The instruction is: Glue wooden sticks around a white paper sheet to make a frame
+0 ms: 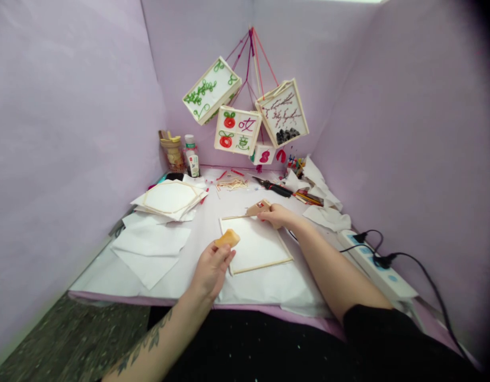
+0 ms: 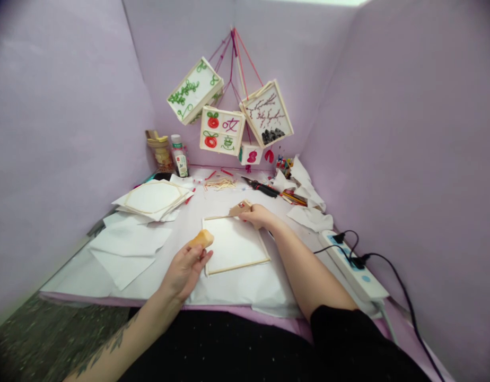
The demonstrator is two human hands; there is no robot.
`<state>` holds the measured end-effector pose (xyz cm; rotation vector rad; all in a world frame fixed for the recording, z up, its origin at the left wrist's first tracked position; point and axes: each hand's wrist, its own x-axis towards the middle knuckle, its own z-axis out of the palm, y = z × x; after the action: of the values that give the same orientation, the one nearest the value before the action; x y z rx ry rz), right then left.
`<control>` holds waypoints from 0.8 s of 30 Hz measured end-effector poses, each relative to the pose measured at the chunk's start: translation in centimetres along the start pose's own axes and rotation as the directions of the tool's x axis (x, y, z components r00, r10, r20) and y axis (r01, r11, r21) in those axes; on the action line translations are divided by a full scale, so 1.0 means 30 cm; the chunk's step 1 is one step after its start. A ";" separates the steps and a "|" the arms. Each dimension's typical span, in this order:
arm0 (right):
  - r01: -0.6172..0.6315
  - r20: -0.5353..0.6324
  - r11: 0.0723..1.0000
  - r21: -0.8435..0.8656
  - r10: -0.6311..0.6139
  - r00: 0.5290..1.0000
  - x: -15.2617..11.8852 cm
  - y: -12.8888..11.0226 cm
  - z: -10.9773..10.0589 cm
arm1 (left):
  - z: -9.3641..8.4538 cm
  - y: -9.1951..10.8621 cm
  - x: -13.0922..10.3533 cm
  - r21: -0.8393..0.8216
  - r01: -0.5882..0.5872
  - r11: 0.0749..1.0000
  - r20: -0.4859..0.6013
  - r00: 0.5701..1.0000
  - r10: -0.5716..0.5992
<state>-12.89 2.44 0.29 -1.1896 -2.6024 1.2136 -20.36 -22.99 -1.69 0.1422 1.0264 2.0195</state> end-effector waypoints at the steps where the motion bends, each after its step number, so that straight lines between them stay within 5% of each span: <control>1: 0.001 0.016 1.000 -0.006 -0.001 1.000 0.000 0.001 0.001 | 0.001 0.000 0.000 0.000 0.000 1.000 -0.001 1.000 0.000; 24: 0.033 0.024 0.998 -0.054 -0.032 0.999 -0.014 -0.027 0.005 | -0.007 -0.008 0.006 -0.016 -0.008 1.000 0.006 1.000 0.008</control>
<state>-13.14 1.75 0.83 -1.1441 -2.6770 1.1651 -20.41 -22.92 -2.05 0.1436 1.0071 2.0328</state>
